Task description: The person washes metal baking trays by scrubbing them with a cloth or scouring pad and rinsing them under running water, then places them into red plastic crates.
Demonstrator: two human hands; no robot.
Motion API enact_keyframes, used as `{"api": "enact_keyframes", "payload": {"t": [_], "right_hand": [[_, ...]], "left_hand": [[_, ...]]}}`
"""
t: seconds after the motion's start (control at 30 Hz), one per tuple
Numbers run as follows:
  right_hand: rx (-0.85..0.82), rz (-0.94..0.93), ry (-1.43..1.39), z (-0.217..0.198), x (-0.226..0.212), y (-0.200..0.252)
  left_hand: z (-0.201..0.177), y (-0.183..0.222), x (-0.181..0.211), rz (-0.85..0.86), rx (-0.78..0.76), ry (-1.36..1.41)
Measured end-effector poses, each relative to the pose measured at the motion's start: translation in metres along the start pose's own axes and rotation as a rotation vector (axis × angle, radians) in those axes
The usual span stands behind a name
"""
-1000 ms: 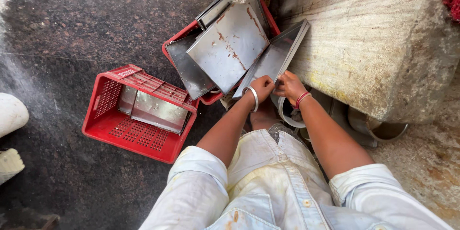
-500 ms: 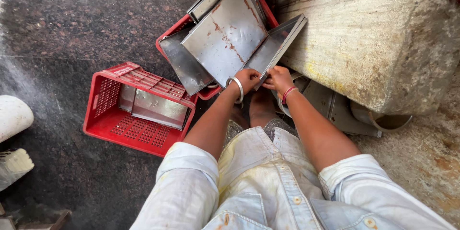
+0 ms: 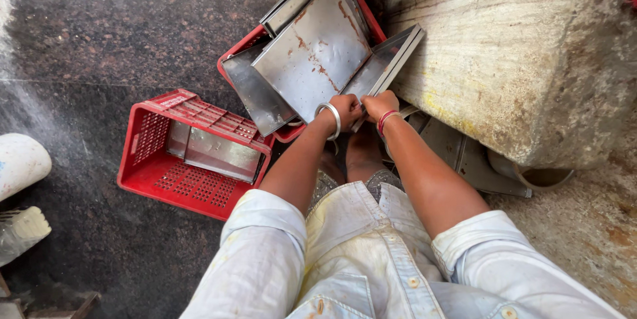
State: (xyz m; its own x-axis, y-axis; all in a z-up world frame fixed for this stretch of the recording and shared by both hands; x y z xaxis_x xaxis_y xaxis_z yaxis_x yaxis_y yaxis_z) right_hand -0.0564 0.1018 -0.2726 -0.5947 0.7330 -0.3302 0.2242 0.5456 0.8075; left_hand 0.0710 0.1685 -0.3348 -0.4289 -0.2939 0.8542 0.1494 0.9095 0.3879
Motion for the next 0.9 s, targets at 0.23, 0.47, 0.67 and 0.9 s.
{"api": "enact_keyframes", "payload": {"t": [0.23,0.47,0.67,0.9], "right_hand": [[0.121,-0.093,0.256,-0.022,0.015,0.012],[0.134,-0.109,0.339,-0.031,0.018,0.021],[0.147,-0.116,0.489,-0.011,0.015,0.007],[0.318,-0.213,0.430,-0.060,-0.016,0.048]], "left_hand": [[-0.058,-0.009,-0.095,-0.027,0.339,0.214],[-0.125,0.038,-0.160,-0.424,0.704,0.234],[-0.111,0.088,-0.144,-0.648,0.645,0.063],[-0.043,0.124,-0.134,-0.613,0.597,0.124]]}}
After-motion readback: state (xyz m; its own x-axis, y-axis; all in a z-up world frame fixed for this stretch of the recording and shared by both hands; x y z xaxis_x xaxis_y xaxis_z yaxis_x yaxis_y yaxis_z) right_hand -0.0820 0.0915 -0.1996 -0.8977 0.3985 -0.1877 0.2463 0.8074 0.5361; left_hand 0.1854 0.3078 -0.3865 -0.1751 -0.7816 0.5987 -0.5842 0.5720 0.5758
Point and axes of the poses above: each hand's wrist, its own y-axis away from the middle knuckle, its own z-axis out of the palm, x = y × z, the point moved 3 cm from there along -y, towards the middle knuckle, and after that the axes turned 4 degrees about z, right-handed, at the moved point
